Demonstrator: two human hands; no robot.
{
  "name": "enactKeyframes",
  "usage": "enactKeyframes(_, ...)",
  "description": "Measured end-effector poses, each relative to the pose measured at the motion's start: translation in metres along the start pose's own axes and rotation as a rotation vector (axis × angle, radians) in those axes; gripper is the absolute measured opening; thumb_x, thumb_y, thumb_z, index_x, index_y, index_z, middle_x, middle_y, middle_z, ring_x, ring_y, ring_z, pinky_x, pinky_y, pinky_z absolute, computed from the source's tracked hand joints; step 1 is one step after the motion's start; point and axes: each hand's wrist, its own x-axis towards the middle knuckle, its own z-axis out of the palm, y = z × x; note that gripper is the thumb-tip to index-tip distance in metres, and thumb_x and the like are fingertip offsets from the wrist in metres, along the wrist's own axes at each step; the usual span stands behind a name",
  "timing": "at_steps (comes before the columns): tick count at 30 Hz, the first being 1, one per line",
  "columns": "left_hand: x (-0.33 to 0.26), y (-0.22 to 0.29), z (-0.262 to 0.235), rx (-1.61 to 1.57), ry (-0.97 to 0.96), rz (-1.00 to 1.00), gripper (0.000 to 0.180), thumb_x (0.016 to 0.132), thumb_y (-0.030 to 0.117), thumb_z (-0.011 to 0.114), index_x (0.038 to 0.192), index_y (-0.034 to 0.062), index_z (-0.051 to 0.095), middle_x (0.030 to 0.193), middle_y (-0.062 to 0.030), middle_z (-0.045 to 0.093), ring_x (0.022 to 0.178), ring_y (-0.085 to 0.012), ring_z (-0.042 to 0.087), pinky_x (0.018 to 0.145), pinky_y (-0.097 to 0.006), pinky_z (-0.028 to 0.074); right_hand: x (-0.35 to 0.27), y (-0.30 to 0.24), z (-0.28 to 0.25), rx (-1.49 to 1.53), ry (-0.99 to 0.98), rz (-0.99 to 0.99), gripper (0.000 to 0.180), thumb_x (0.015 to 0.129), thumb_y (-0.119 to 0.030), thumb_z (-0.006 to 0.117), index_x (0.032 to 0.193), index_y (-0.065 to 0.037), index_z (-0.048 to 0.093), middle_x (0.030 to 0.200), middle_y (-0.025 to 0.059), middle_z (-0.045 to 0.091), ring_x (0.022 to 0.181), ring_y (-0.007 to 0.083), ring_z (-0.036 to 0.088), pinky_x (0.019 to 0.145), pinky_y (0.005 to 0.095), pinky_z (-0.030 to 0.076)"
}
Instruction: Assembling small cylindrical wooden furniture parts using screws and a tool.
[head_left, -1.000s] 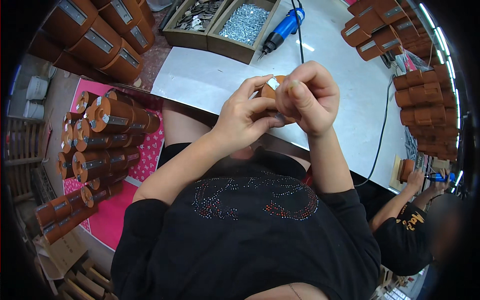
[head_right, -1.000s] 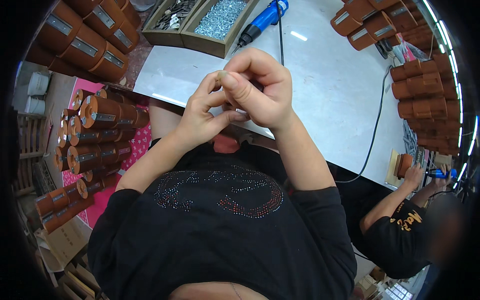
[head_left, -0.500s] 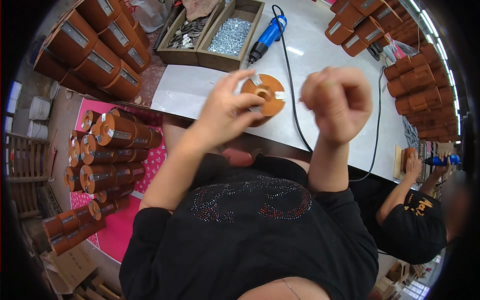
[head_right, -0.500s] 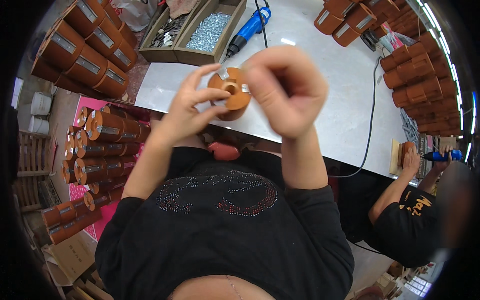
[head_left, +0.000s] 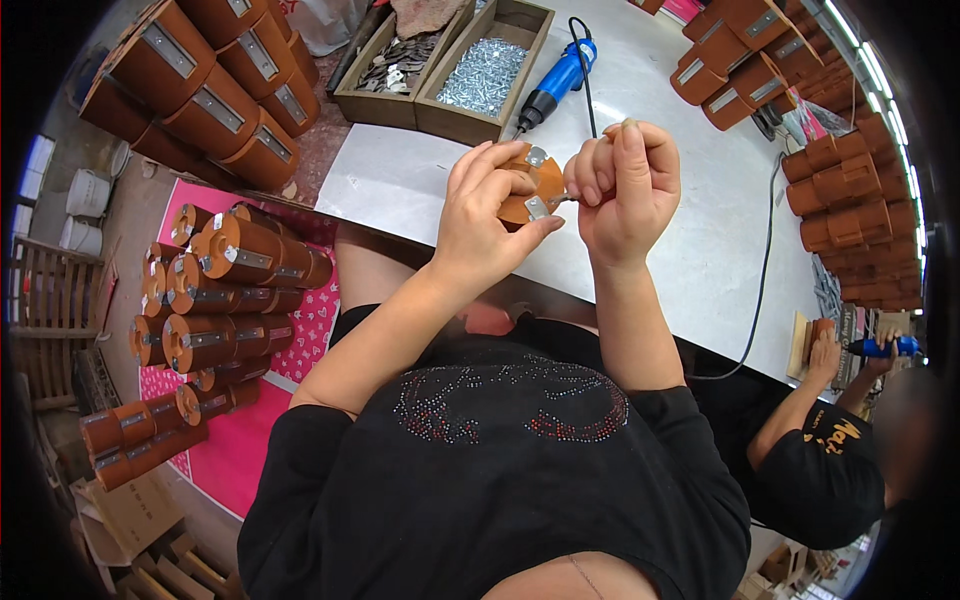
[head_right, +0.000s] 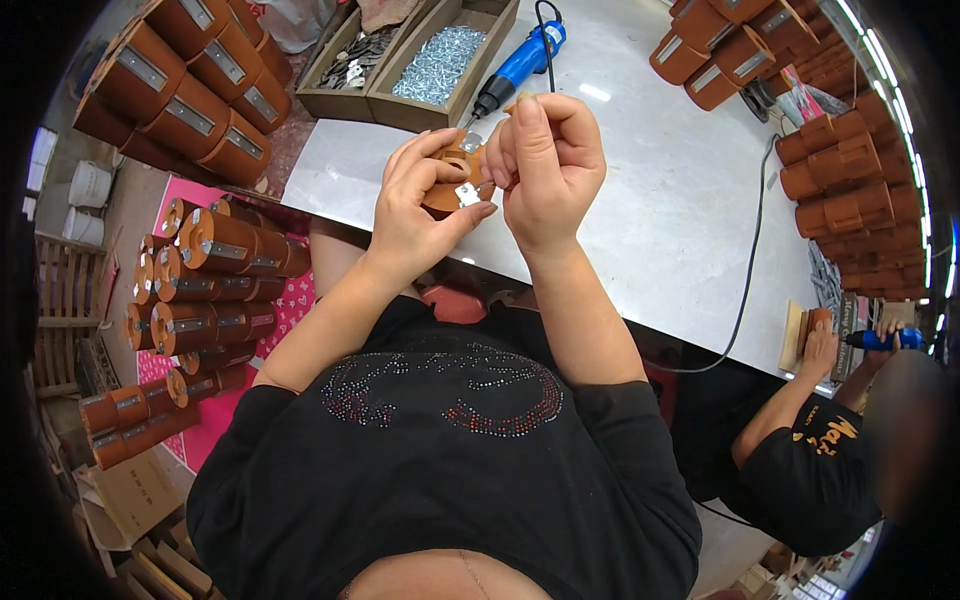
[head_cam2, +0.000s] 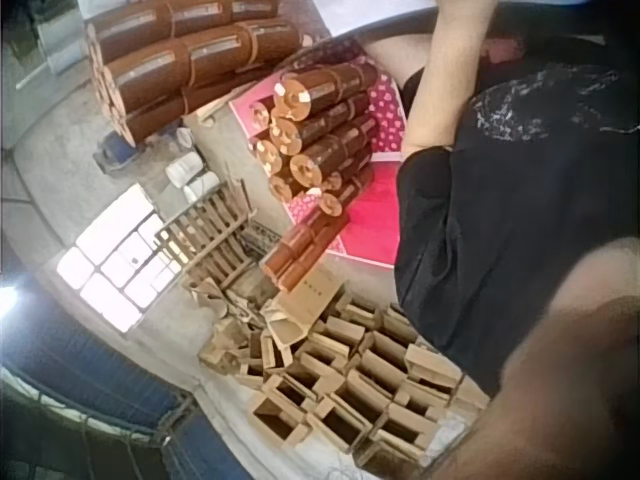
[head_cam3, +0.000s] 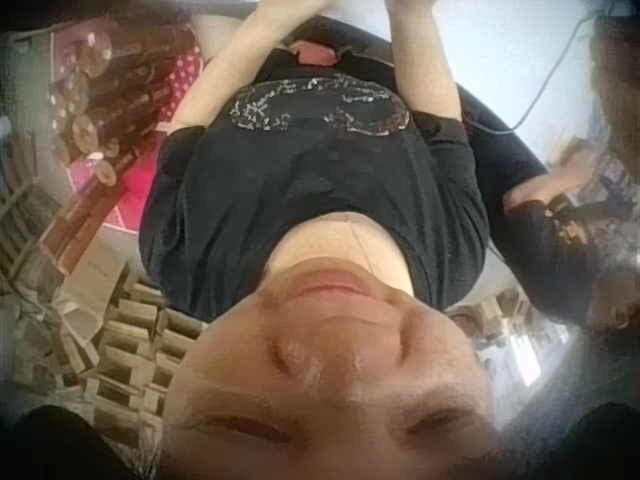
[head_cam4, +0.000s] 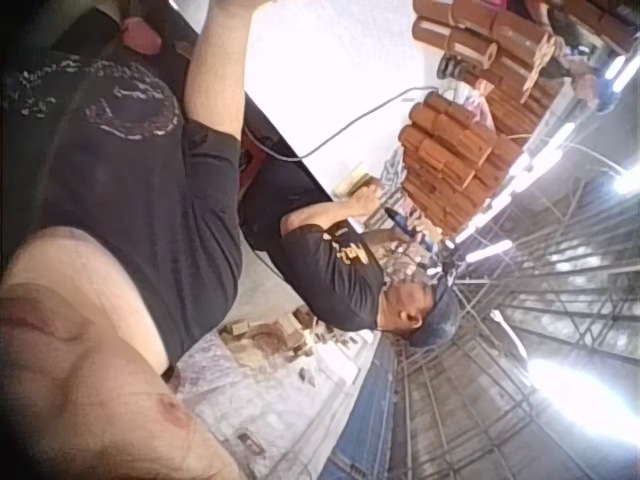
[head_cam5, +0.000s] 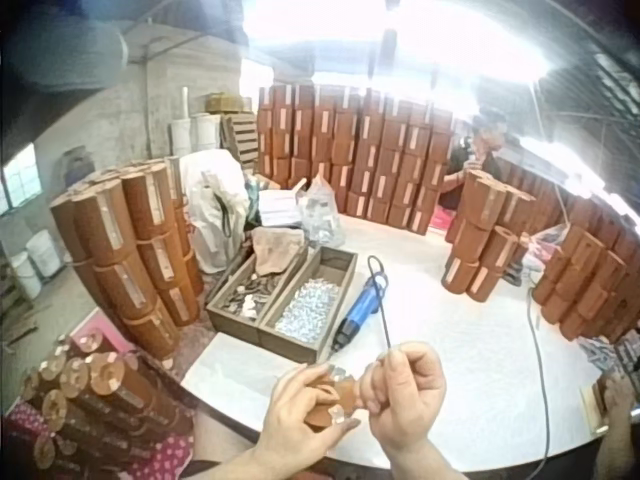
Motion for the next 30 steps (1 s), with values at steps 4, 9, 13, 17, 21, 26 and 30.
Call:
enactKeyframes(4, -0.001, 0.0, 0.0, 0.026, -0.002, 0.012, 0.034, 0.054, 0.015, 0.076, 0.075, 0.0025, 0.053, 0.107, -0.0163, 0.05, 0.104, -0.0334, 0.042, 0.092, -0.041, 0.031, -0.001, 0.007, 0.006, -0.013, -0.029, 0.033, 0.01, 0.088, -0.009, 0.043, 0.083, -0.001, 0.047, 0.05, 0.0005, 0.036, 0.04, 0.0073, 0.033, 0.038, 0.0218, 0.031)
enactKeyframes(9, -0.001, -0.003, 0.0, 0.034, 0.016, 0.032, 0.033, 0.055, 0.015, 0.075, 0.075, 0.0029, 0.052, 0.107, -0.0162, 0.05, 0.104, -0.034, 0.042, 0.092, -0.042, 0.03, 0.001, 0.009, 0.007, -0.067, -0.078, 0.045, 0.011, 0.088, -0.009, 0.041, 0.083, -0.001, 0.047, 0.05, 0.0002, 0.035, 0.039, 0.0069, 0.03, 0.038, 0.022, 0.029)
enactKeyframes(13, -0.001, -0.003, 0.0, 0.032, 0.014, 0.034, 0.033, 0.056, 0.016, 0.075, 0.075, 0.0029, 0.052, 0.108, -0.0165, 0.049, 0.105, -0.0345, 0.041, 0.092, -0.042, 0.031, 0.004, 0.009, 0.004, -0.049, -0.13, 0.109, 0.007, 0.086, -0.006, 0.046, 0.082, 0.0, 0.046, 0.051, 0.0003, 0.041, 0.04, 0.0051, 0.036, 0.036, 0.0192, 0.03)
enactKeyframes(17, -0.002, -0.003, -0.002, 0.039, -0.035, 0.005, 0.032, 0.057, 0.017, 0.074, 0.076, 0.0032, 0.052, 0.108, -0.0161, 0.048, 0.106, -0.0356, 0.039, 0.092, -0.043, 0.03, 0.017, -0.003, 0.001, -0.128, -0.455, 0.304, 0.012, 0.087, -0.009, 0.045, 0.088, 0.001, 0.051, 0.061, 0.0023, 0.048, 0.05, 0.0051, 0.043, 0.044, 0.017, 0.036)
enactKeyframes(21, -0.002, -0.003, -0.002, 0.018, -0.009, 0.019, 0.031, 0.058, 0.017, 0.073, 0.077, 0.0038, 0.052, 0.105, -0.0146, 0.048, 0.105, -0.036, 0.039, 0.091, -0.043, 0.03, 0.023, -0.019, 0.022, -0.556, -0.616, 0.325, 0.02, 0.087, -0.011, 0.045, 0.101, 0.001, 0.051, 0.061, 0.0002, 0.049, 0.055, 0.0032, 0.043, 0.049, 0.0158, 0.034)
enactKeyframes(26, 0.002, -0.006, 0.002, -0.068, -0.059, -0.076, 0.031, 0.058, 0.014, 0.071, 0.081, 0.0042, 0.052, 0.102, -0.0124, 0.048, 0.103, -0.0357, 0.039, 0.089, -0.043, 0.031, 0.013, -0.005, 0.034, -0.624, -0.32, 0.361, 0.019, 0.08, -0.01, 0.054, 0.097, -0.001, 0.053, 0.06, -0.0037, 0.048, 0.054, 0.0011, 0.042, 0.048, 0.0148, 0.031)
enactKeyframes(30, -0.001, -0.009, 0.002, -0.059, -0.042, -0.058, 0.031, 0.057, 0.013, 0.07, 0.082, 0.0044, 0.052, 0.105, -0.0124, 0.048, 0.103, -0.0348, 0.04, 0.091, -0.043, 0.031, 0.004, 0.004, 0.032, -0.489, -0.227, 0.224, 0.017, 0.08, -0.01, 0.054, 0.091, 0.003, 0.051, 0.054, -0.003, 0.043, 0.047, 0.0023, 0.036, 0.043, 0.0165, 0.027)
